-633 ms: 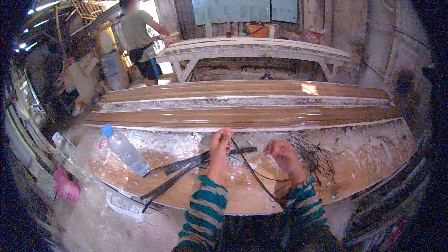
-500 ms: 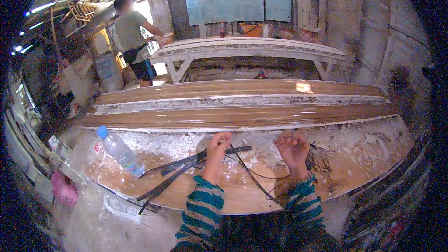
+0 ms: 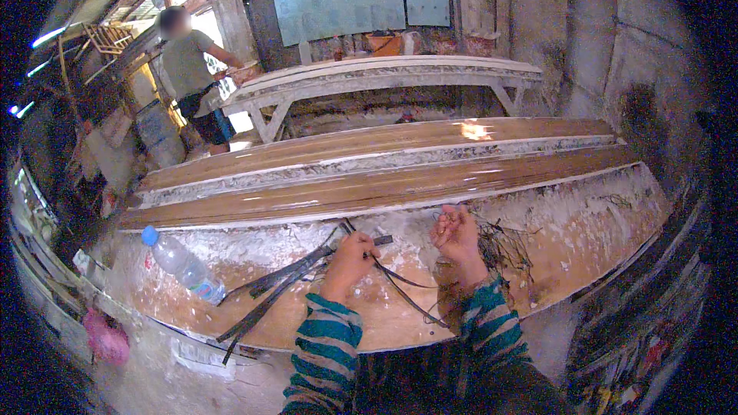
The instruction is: The person repeatedly picks up black cable strips, bends and twists them, and places them back on the workbench. A second person in the background applies a white substance to a long curved wooden piece. The camera wearer continues handling the cables throughout the clip.
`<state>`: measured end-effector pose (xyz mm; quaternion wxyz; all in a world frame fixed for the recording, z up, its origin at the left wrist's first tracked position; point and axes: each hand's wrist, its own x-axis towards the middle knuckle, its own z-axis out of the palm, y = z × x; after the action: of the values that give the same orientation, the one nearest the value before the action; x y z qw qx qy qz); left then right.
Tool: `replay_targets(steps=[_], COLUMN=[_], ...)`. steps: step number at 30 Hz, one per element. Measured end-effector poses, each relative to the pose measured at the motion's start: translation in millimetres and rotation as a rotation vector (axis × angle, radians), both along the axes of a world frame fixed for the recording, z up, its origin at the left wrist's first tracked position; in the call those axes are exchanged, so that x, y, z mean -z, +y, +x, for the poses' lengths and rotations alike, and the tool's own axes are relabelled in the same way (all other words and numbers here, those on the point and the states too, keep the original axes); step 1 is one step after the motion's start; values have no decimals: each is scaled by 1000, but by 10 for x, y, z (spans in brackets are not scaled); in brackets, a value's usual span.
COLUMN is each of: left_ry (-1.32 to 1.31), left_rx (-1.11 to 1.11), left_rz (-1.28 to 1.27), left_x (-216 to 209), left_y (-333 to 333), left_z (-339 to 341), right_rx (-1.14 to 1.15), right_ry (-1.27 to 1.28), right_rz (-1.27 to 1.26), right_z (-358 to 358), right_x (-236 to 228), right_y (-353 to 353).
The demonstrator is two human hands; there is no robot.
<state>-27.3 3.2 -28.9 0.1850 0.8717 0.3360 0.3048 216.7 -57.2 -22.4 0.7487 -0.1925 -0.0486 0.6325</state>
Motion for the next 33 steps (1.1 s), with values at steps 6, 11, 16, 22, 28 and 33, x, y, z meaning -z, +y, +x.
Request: replay_targets(steps=[6, 11, 16, 22, 28, 33], left_ry=[-84, -199, -261, -302, -321, -305], left_rx=[-120, -320, -463, -511, -536, -561], left_rz=[93, 295, 392, 422, 406, 419], left_x=[-94, -251, -326, -386, -378, -368], left_y=[-19, -25, -73, -71, -56, -18], left_z=[30, 22, 22, -58, -81, -98], right_rx=[-53, -124, -408, -201, -126, -111], right_ry=[-940, -1206, -1286, -1253, -1042, -757], right_rz=[116, 145, 67, 5, 85, 292], right_z=[-425, -824, -724, -539, -445, -422], right_x=[-124, -322, -406, -298, -297, -340], right_y=[-54, -182, -279, -133, -137, -170])
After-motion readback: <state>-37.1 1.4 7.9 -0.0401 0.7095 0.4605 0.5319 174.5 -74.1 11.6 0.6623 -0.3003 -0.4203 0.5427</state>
